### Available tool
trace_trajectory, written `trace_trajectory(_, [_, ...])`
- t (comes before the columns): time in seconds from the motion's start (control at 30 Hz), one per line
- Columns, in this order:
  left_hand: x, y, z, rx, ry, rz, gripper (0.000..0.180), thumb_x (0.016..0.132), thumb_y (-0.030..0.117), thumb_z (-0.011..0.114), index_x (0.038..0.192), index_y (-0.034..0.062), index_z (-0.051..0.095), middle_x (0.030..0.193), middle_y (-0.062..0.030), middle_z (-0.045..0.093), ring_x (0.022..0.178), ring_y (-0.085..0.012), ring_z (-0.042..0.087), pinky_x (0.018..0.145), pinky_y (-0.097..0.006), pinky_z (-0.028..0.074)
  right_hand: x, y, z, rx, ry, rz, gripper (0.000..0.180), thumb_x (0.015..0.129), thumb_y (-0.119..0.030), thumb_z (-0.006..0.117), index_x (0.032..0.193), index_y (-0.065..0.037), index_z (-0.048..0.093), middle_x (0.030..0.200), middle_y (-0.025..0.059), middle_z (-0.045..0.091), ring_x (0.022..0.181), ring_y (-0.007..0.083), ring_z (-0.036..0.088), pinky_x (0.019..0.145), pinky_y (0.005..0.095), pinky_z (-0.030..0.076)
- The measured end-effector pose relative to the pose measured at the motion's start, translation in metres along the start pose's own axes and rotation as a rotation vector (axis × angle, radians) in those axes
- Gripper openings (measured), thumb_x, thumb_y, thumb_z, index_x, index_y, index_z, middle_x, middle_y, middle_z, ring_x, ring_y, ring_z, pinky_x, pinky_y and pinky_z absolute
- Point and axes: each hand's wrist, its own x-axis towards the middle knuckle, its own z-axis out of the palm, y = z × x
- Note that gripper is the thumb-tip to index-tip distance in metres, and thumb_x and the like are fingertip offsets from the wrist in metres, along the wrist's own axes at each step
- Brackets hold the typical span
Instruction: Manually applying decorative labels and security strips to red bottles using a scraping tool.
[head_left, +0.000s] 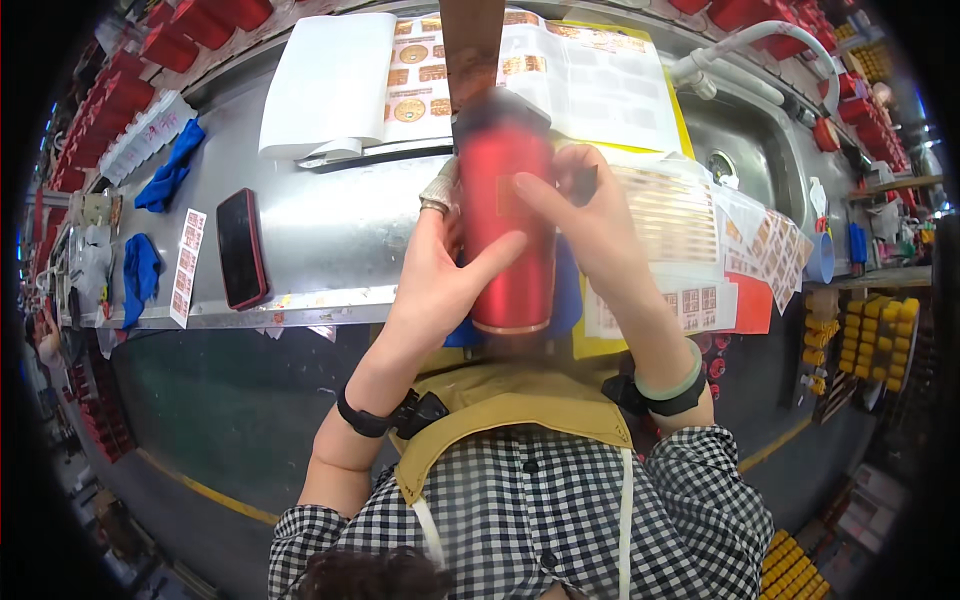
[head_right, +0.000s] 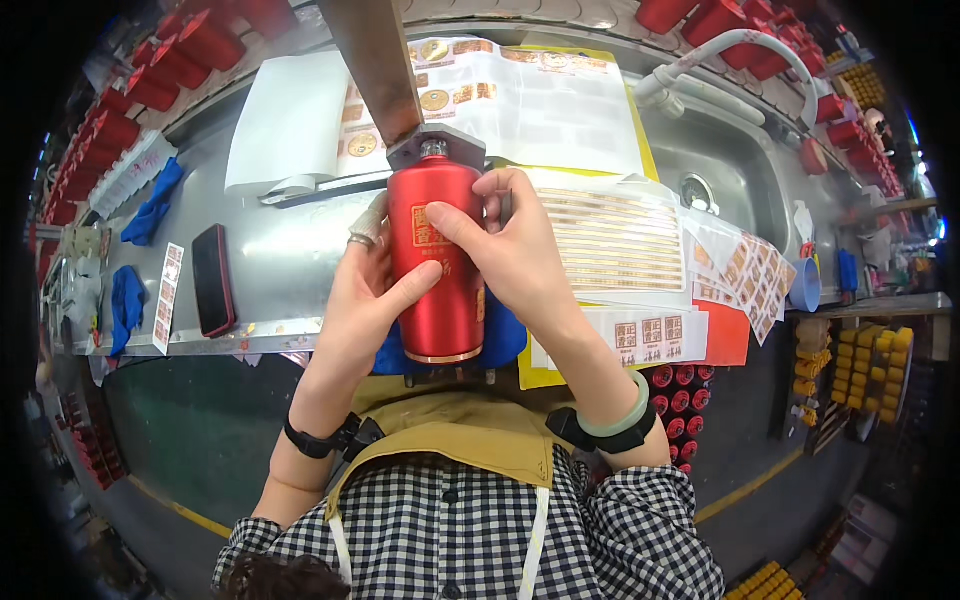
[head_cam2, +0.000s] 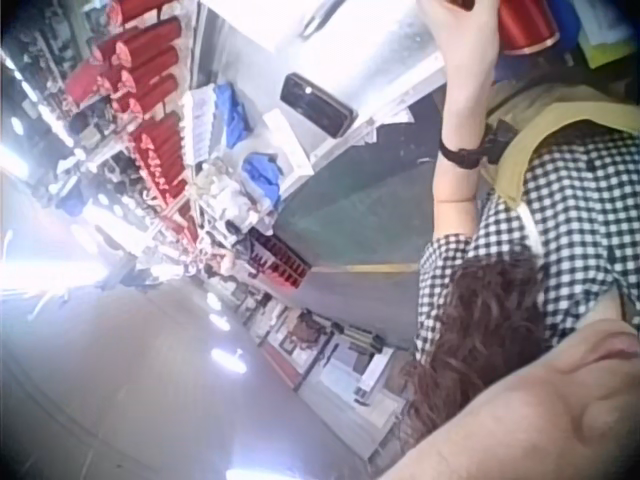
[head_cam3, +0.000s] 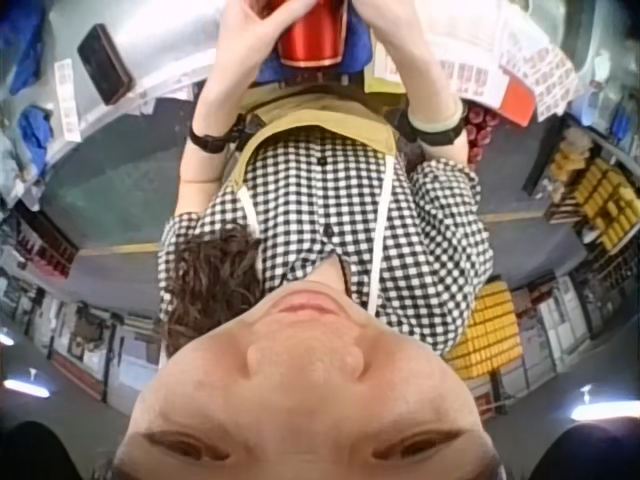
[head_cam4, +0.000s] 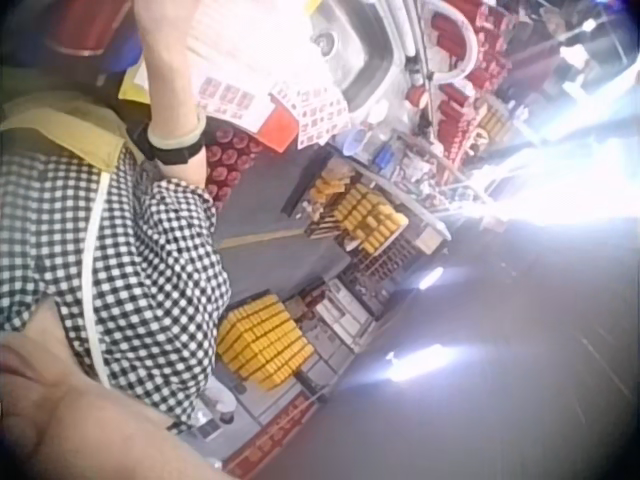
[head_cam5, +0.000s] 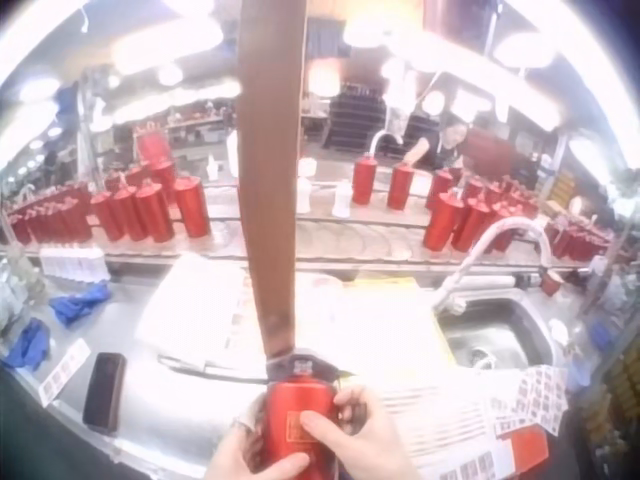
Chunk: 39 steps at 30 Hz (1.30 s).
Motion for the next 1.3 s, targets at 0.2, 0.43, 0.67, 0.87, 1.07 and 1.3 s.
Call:
trace_trajectory(0.2, [-0.001,0.0,-0.001,-0.02,-0.003,0.011,0.084,0.093,0.008,0.077,0.16,0.0002,0.027,0.153,-0.0187,0.049,0.141,-0.0257,0.05,0.117,-0.041,0.042,0.001,0.003,0.0,-0.001,0.002,-0.005,0.045,0.087,-0.026,0.088,0.108,-0.004,0.055,0.085,-0.0054,0.046,0.073,0.0034,0.041,0.061,0.0203,0.037])
trace_trajectory(0.43, [0.0,-0.001,-0.003,-0.007,-0.017,0.031,0.082,0.095,0.008,0.076,0.161,0.0001,0.027,0.154,-0.0182,0.047,0.142,-0.0249,0.049,0.118,-0.041,0.042,0.0,-0.005,0.0,-0.004,-0.015,0.017,0.043,0.089,-0.025,0.087,0.108,-0.004,0.055,0.084,-0.0058,0.046,0.074,0.0029,0.043,0.063,0.0205,0.038])
trace_trajectory(0.67, [0.0,0.001,-0.007,-0.232,-0.034,-0.036,0.08,0.098,0.008,0.072,0.162,0.0007,0.025,0.157,-0.0177,0.044,0.142,-0.0233,0.049,0.117,-0.038,0.043,0.0,-0.003,-0.001,-0.007,-0.013,0.017,0.044,0.088,-0.026,0.087,0.109,-0.003,0.056,0.087,-0.0052,0.046,0.076,0.0037,0.045,0.064,0.0207,0.039])
trace_trajectory(0.87, [0.001,-0.006,-0.005,-0.113,-0.024,0.004,0.084,0.095,0.007,0.075,0.162,0.0012,0.025,0.157,-0.0183,0.045,0.142,-0.0246,0.048,0.117,-0.04,0.042,0.0,-0.003,-0.001,-0.023,-0.003,0.011,0.045,0.088,-0.027,0.087,0.11,-0.003,0.056,0.088,-0.005,0.046,0.077,0.004,0.045,0.065,0.0211,0.04])
trace_trajectory(1.07, [-0.001,-0.002,-0.006,-0.185,-0.013,-0.017,0.074,0.101,0.005,0.066,0.162,-0.0028,0.025,0.158,-0.0199,0.043,0.144,-0.0251,0.048,0.12,-0.04,0.04,-0.007,-0.021,-0.005,0.033,-0.057,0.064,0.034,0.099,-0.028,0.074,0.114,-0.002,0.058,0.094,-0.0023,0.053,0.082,0.0057,0.05,0.072,0.0213,0.043])
trace_trajectory(1.3, [0.0,-0.004,-0.008,-0.196,-0.046,-0.009,0.08,0.1,0.005,0.068,0.164,-0.0008,0.02,0.161,-0.0194,0.039,0.146,-0.0251,0.045,0.12,-0.04,0.039,-0.042,-0.025,-0.022,-0.064,-0.021,-0.135,0.023,0.106,-0.01,0.057,0.127,0.001,0.059,0.114,0.0072,0.064,0.105,0.0117,0.059,0.094,0.0248,0.047])
